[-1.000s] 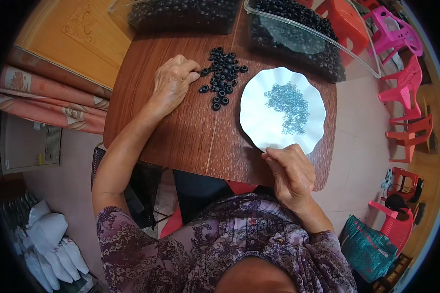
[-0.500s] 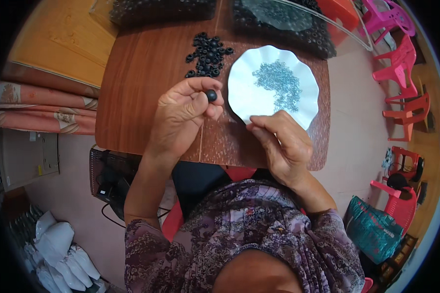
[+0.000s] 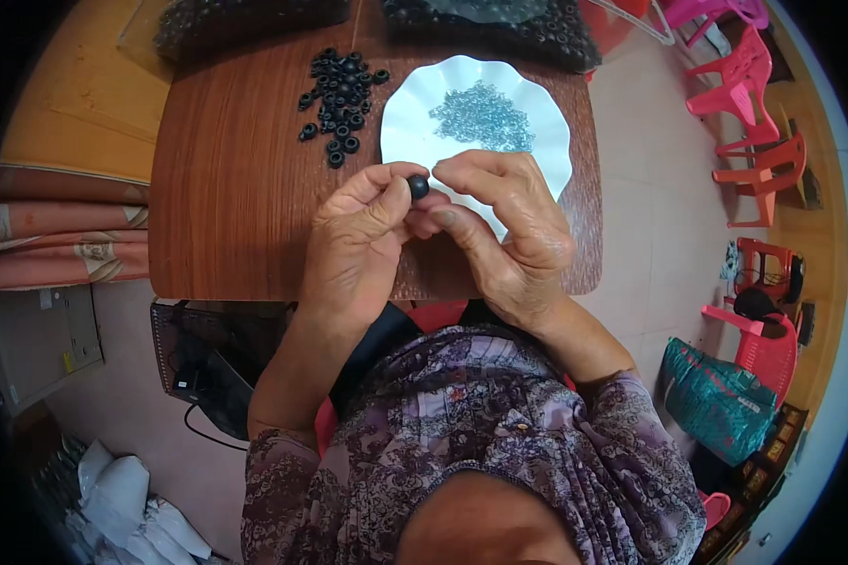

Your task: Assembling tiny silver beads into black circular components on a wooden table.

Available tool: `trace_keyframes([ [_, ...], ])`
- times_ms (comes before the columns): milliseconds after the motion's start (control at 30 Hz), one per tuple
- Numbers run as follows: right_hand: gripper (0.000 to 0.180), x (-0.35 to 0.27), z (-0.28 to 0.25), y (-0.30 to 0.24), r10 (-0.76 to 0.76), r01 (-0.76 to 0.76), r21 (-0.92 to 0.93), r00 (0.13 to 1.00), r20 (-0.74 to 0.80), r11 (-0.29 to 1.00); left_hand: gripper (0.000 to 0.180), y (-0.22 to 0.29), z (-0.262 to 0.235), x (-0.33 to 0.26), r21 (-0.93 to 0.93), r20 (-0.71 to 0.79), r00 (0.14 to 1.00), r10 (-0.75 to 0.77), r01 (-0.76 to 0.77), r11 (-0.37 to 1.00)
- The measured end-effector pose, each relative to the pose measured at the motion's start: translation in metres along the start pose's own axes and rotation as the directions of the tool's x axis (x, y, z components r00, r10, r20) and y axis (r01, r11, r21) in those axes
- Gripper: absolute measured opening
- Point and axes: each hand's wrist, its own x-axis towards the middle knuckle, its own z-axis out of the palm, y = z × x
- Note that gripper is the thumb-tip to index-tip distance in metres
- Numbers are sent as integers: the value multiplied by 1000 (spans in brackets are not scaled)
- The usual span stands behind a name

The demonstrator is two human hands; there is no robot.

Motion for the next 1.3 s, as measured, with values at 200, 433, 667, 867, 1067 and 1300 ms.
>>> trace_keyframes([
  [200,28,-2,3,7,7,-7,-19,1000,5,1000,18,-14,2,1,-88,-110,993,-31,21,996],
  [433,19,1,1,6,30,-28,-35,998,50,999,21,-12,2,0,-5,-80,996,44,-44,999],
  [667,13,0,-7,5,119,-124,30,985,123,992,21,-8,3,-2,83,-54,998,-8,13,996],
  [867,12,4,-9,5,197,-232,154,957,214,960,22,-13,-6,1,-78,39,997,-66,69,995],
  [1067,9,1,-4,5,374,-430,339,901,218,837,20,-19,-2,-1,-76,0,1000,7,-6,997],
  [1300,9,14,-13,15,445,-480,155,870,214,864,19,-15,-9,-5,7,15,996,92,-93,996],
])
